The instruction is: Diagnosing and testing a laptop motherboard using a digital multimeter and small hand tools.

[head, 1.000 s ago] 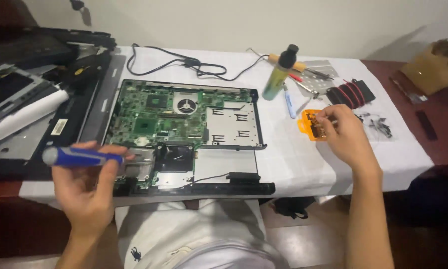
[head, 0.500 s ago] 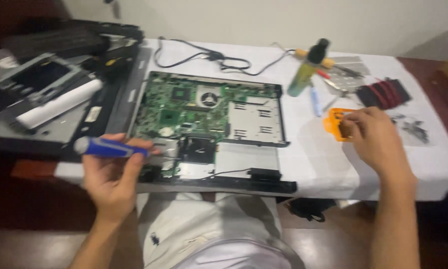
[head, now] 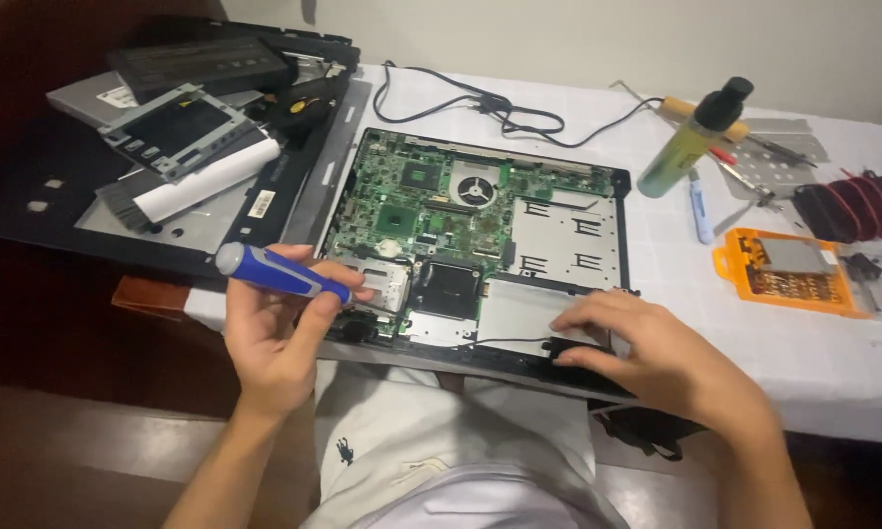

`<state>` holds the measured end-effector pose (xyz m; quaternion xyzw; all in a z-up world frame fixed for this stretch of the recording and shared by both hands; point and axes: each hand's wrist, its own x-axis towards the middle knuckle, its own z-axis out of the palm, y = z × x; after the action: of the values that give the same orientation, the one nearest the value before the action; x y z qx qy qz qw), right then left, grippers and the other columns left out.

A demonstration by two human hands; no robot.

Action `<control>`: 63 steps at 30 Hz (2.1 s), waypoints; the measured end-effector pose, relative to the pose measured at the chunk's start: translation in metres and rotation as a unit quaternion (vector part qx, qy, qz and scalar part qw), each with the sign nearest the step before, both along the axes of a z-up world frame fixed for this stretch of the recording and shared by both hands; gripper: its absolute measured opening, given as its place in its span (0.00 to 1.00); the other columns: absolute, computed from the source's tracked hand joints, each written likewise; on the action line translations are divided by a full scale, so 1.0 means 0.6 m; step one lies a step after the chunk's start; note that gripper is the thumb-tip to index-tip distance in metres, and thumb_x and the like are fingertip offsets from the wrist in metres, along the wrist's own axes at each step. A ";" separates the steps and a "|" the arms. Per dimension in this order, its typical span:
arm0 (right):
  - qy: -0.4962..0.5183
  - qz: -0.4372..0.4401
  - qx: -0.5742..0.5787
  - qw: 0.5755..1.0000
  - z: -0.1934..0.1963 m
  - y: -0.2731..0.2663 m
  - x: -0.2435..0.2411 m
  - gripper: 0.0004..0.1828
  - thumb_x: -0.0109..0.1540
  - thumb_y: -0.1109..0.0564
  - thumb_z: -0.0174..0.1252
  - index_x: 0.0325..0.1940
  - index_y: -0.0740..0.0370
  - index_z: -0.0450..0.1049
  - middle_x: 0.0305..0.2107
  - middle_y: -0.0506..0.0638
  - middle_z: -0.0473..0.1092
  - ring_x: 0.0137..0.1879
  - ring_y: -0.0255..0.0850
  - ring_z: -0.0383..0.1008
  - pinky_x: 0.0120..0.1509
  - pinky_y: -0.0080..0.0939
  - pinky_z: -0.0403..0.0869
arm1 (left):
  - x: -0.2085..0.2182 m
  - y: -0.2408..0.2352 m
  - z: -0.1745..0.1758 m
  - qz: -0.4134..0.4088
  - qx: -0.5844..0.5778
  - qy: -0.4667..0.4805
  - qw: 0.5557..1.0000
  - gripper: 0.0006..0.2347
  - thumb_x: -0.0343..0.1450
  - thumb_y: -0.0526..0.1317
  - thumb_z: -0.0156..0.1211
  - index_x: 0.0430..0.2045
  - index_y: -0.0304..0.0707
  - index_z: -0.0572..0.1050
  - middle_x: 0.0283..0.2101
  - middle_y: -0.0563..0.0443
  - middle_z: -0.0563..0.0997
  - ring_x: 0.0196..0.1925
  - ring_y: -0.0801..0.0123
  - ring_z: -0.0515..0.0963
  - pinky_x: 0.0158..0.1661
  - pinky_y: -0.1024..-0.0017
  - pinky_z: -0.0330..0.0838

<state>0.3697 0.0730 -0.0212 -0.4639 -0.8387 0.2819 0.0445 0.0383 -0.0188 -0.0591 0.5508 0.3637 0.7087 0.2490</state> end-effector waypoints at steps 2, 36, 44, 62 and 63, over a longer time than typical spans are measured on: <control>0.005 0.004 -0.005 1.000 0.002 -0.001 0.000 0.14 0.57 0.45 0.67 0.47 0.44 0.82 0.43 0.37 0.81 0.48 0.32 0.81 0.56 0.32 0.74 | -0.003 0.000 -0.003 0.002 0.000 -0.002 1.000 0.13 0.76 0.30 0.52 0.53 0.32 0.61 0.42 0.34 0.80 0.40 0.52 0.85 0.50 0.58 0.84; 0.071 -0.042 0.155 0.984 0.052 0.030 -0.157 0.15 0.68 0.51 0.51 0.54 0.57 0.77 0.41 0.49 0.74 0.50 0.43 0.73 0.57 0.46 0.69 | -0.054 -0.042 0.016 0.103 0.002 0.077 0.992 0.13 0.73 0.30 0.57 0.51 0.33 0.64 0.39 0.39 0.83 0.38 0.57 0.86 0.47 0.66 0.83; 0.067 0.053 0.157 0.984 0.051 0.032 -0.177 0.20 0.68 0.47 0.47 0.57 0.56 0.76 0.53 0.50 0.74 0.63 0.45 0.69 0.68 0.52 0.64 | -0.063 -0.043 0.022 0.111 0.024 0.102 0.988 0.13 0.74 0.30 0.57 0.51 0.33 0.65 0.38 0.40 0.83 0.37 0.58 0.87 0.45 0.68 0.86; 0.082 0.187 0.120 0.972 -0.028 0.112 -0.386 0.10 0.63 0.53 0.60 0.42 0.62 0.79 0.34 0.56 0.76 0.48 0.55 0.78 0.52 0.52 0.77 | -0.067 -0.011 0.029 0.205 0.084 0.119 0.968 0.13 0.69 0.27 0.62 0.44 0.22 0.68 0.34 0.36 0.85 0.34 0.55 0.88 0.35 0.65 0.82; 0.110 0.175 0.108 0.972 -0.037 0.114 -0.388 0.09 0.63 0.55 0.59 0.41 0.63 0.78 0.34 0.57 0.76 0.47 0.56 0.79 0.52 0.52 0.77 | -0.066 -0.011 0.030 0.222 0.083 0.135 0.962 0.14 0.67 0.27 0.64 0.43 0.21 0.69 0.33 0.35 0.85 0.33 0.53 0.88 0.33 0.65 0.82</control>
<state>0.1369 0.1413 -0.0436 -0.2681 -0.9223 0.2426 0.1366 -0.0011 -0.0254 -0.0410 0.5653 0.4470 0.6932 -0.0126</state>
